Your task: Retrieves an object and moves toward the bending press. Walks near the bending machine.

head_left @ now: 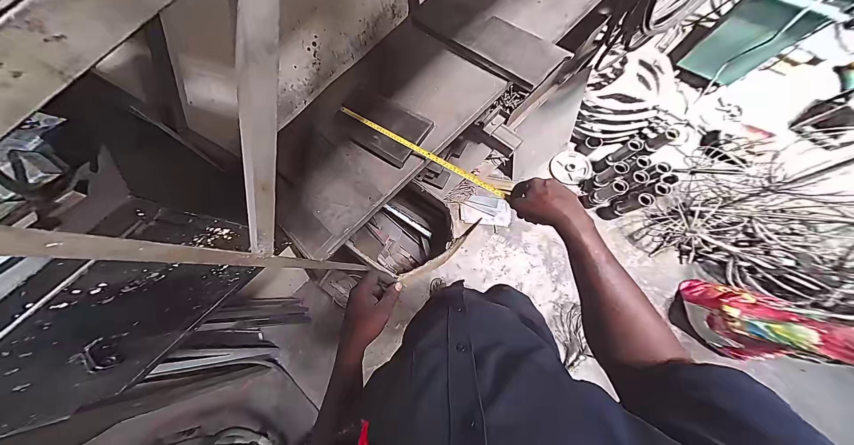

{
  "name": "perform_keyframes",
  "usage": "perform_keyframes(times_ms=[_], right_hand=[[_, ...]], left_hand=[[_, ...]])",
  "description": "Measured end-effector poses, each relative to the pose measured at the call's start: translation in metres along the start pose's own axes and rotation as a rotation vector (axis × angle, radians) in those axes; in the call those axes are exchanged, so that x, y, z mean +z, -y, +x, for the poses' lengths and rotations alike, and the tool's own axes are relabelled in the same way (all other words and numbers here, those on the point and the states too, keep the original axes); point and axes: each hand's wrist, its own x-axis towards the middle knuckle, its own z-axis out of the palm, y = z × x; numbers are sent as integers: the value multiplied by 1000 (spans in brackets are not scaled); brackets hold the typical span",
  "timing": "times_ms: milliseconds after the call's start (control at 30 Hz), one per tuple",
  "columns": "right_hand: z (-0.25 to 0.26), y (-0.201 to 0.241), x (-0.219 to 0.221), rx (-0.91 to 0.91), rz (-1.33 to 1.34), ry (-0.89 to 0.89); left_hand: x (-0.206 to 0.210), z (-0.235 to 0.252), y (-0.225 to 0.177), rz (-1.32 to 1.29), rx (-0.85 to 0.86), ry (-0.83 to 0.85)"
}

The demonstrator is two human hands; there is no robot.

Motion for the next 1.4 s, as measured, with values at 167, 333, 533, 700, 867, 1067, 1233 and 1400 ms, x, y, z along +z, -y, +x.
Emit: perform_keyframes(times_ms=[167,333,533,700,867,1067,1233,1400], right_hand=[[-1,-1,4,2,20,12],[-2,0,5,5,54,18],[-1,0,7,4,29,23],[4,-4,12,5,23,23],[-6,-2,12,-84,377,52],[-12,-9,26,-49,861,64],[-22,-14,47,62,1055,85],[11,25,26,-96,950,45]], left_hand=[[-3,15,-4,-10,6,33],[-1,26,-5,-1,17,55],[0,36,-6,-25,27,67],[-3,41,-11,-5,24,70],[-4,45,-15,8,20,72],[-8,77,-26,59,75,39],[4,153,-36,-314,-29,-122],[4,235,-62,-741,-254,-239]])
